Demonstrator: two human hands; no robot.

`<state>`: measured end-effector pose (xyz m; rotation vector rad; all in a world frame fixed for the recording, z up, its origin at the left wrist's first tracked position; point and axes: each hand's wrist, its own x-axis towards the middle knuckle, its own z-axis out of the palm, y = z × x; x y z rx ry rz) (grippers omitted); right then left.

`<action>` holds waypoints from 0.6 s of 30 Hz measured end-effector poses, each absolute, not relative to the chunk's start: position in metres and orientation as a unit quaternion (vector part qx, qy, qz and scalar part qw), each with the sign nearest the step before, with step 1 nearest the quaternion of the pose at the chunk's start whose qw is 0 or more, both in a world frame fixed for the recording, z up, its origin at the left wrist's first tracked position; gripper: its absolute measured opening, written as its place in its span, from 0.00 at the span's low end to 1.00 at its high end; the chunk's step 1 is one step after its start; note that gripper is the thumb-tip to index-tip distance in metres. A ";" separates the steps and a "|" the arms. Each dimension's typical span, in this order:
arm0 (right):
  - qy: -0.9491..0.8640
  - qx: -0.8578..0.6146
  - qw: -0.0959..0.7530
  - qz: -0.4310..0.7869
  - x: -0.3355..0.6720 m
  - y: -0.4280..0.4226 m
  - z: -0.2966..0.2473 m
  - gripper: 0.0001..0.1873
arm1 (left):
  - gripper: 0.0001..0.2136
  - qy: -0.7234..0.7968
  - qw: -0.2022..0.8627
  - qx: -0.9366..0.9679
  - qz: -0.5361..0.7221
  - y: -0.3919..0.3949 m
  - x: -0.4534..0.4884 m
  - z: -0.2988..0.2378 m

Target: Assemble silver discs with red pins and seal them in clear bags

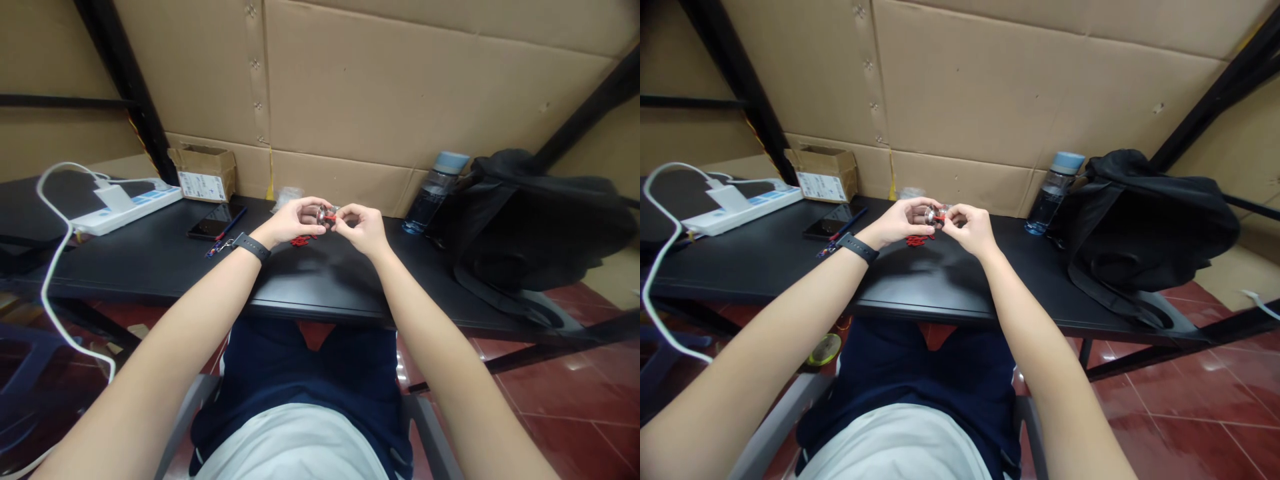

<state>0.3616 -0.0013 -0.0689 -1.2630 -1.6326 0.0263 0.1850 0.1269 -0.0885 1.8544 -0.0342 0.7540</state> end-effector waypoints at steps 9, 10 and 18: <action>-0.746 -0.524 0.409 -0.034 0.393 0.001 -0.071 0.03 | 0.21 0.039 0.369 0.888 0.273 0.127 0.190 -0.098; -0.757 -0.530 0.382 -0.028 0.398 0.002 -0.071 0.03 | 0.20 0.057 0.325 0.904 0.272 0.126 0.190 -0.099; -0.764 -0.605 0.219 0.042 0.420 -0.002 -0.072 0.01 | 0.10 0.008 0.340 0.897 0.283 0.057 0.181 -0.059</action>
